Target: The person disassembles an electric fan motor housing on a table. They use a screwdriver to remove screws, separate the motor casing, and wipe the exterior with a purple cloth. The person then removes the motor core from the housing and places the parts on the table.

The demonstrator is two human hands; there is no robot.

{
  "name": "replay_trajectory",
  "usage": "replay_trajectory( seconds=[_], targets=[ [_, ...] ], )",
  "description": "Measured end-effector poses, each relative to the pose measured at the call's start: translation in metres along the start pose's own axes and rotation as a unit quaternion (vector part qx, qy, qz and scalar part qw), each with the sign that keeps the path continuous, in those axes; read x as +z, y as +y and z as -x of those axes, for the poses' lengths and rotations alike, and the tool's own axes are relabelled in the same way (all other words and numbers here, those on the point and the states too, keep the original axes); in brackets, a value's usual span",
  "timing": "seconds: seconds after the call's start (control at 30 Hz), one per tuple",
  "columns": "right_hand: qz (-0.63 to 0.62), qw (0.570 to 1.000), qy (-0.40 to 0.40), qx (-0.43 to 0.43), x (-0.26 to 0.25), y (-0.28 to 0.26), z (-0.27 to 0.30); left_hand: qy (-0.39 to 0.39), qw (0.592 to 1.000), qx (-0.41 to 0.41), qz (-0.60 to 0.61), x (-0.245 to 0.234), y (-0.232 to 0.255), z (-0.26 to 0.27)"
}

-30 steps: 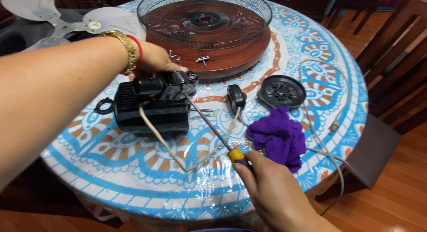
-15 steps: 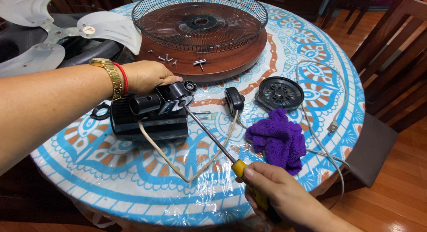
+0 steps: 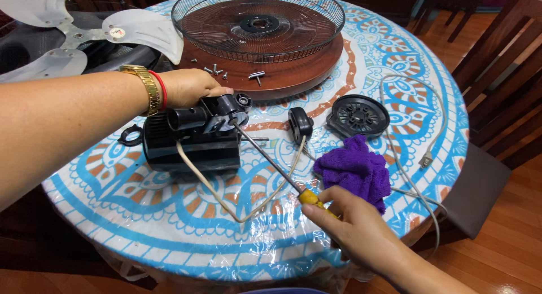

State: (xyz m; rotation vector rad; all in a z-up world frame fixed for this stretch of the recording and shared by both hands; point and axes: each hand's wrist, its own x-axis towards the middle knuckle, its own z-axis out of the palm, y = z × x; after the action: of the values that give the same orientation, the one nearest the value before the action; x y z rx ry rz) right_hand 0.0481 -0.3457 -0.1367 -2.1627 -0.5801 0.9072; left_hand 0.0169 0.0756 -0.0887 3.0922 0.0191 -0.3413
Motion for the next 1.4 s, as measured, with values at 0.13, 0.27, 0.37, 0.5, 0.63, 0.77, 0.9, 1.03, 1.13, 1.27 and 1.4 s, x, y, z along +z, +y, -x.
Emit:
replay_trajectory(
  seconds=[0.13, 0.27, 0.37, 0.5, 0.63, 0.77, 0.9, 1.03, 1.13, 1.27, 1.4],
  targets=[
    [-0.025, 0.990, 0.060, -0.122, 0.007, 0.003, 0.009, 0.007, 0.996, -0.066, 0.063, -0.001, 0.014, 0.010],
    [-0.202, 0.974, -0.104, -0.011, 0.001, 0.011, 0.001, 0.006, 0.999, -0.040, 0.008, 0.001, 0.019, 0.015],
    [-0.332, 0.919, -0.205, 0.062, -0.005, 0.021, -0.003, -0.003, 0.998, -0.055, 0.009, 0.005, 0.017, 0.012],
    [-0.525, 0.762, -0.352, 0.144, -0.004, 0.032, -0.011, 0.020, 0.989, 0.102, -0.109, 0.009, 0.011, 0.011],
    [-0.544, 0.715, -0.402, 0.175, -0.006, 0.035, -0.020, -0.029, 0.998, -0.057, 0.005, 0.007, 0.010, 0.014],
    [-0.340, 0.881, -0.324, 0.055, -0.022, 0.030, -0.028, 0.008, 0.999, 0.026, 0.025, -0.002, 0.011, 0.010],
    [0.043, 0.994, -0.038, -0.095, -0.015, 0.029, -0.011, -0.003, 0.994, -0.077, 0.081, -0.006, 0.019, 0.013],
    [-0.030, 0.993, 0.069, -0.095, -0.006, 0.027, 0.011, -0.015, 0.994, -0.094, 0.061, -0.010, 0.037, 0.016],
    [-0.125, 0.992, 0.006, 0.012, -0.008, 0.010, 0.006, -0.007, 0.990, -0.126, 0.065, -0.011, 0.037, 0.022],
    [-0.090, 0.995, -0.036, 0.032, -0.017, 0.006, 0.019, 0.000, 0.986, -0.121, 0.110, -0.003, 0.013, 0.008],
    [-0.021, 0.997, 0.039, -0.059, -0.015, 0.005, 0.025, 0.033, 0.996, 0.042, 0.071, 0.004, -0.030, -0.016]
  ],
)
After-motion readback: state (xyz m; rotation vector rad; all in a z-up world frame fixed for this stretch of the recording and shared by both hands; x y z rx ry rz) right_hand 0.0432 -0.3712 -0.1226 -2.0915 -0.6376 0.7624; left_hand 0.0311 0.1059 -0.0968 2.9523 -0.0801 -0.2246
